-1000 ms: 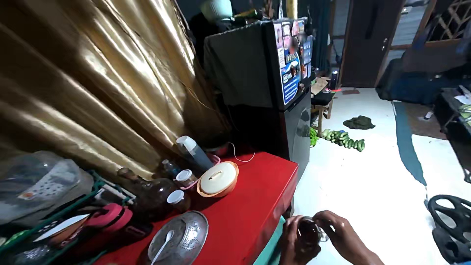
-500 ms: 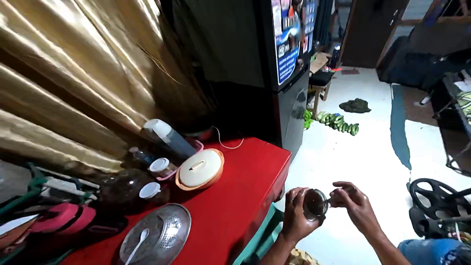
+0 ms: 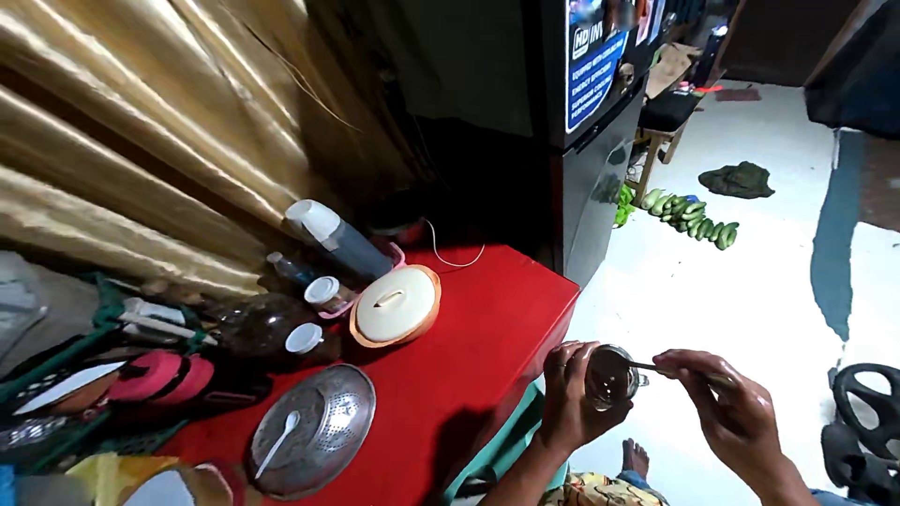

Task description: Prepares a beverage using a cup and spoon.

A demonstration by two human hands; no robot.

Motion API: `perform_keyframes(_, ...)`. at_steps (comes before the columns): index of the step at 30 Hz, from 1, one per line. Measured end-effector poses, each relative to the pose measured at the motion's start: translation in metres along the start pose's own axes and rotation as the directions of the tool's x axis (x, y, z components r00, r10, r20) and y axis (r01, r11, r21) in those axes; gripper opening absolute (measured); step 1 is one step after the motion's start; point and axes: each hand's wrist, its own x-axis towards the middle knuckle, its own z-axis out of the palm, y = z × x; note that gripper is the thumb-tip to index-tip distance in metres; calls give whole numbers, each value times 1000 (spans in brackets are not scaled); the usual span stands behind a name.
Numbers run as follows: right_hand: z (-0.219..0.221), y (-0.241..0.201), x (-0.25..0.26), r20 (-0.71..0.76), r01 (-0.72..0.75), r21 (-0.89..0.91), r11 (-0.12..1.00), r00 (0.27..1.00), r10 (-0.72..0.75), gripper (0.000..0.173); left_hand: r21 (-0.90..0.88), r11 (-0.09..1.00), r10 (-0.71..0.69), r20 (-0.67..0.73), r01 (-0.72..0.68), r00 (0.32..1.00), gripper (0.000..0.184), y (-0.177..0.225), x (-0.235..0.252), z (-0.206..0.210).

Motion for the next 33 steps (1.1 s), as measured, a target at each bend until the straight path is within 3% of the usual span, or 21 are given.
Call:
perform_keyframes(8, -42, 50, 21, -9, -176, 246, 953, 983, 184, 19, 211, 977, -6, -109, 29, 994, 82, 25, 25, 47)
perform_keyframes(13, -78, 76, 37, 75, -298, 339, 893, 954, 290, 17, 212, 975, -40, -140, 69, 989, 85, 48, 40, 82)
perform_keyframes(19, -120, 90, 62, 181, -505, 475, 721, 857, 482, 18, 159, 982, -72, -181, 101, 981, 84, 72, 51, 108)
perform_keyframes(21, -133, 88, 71, 203, -513, 509, 691, 852, 483, 18, 143, 983, -92, -186, 120, 978, 85, 81, 54, 112)
perform_keyframes(26, -164, 82, 92, 243, -435, 514, 740, 900, 361, 16, 65, 990, -111, -167, 123, 980, 86, 105, 62, 111)
perform_keyframes(33, -199, 68, 116, 373, -505, 604, 617, 863, 340, 21, -143, 988, -71, -73, 60, 995, 85, 146, 73, 94)
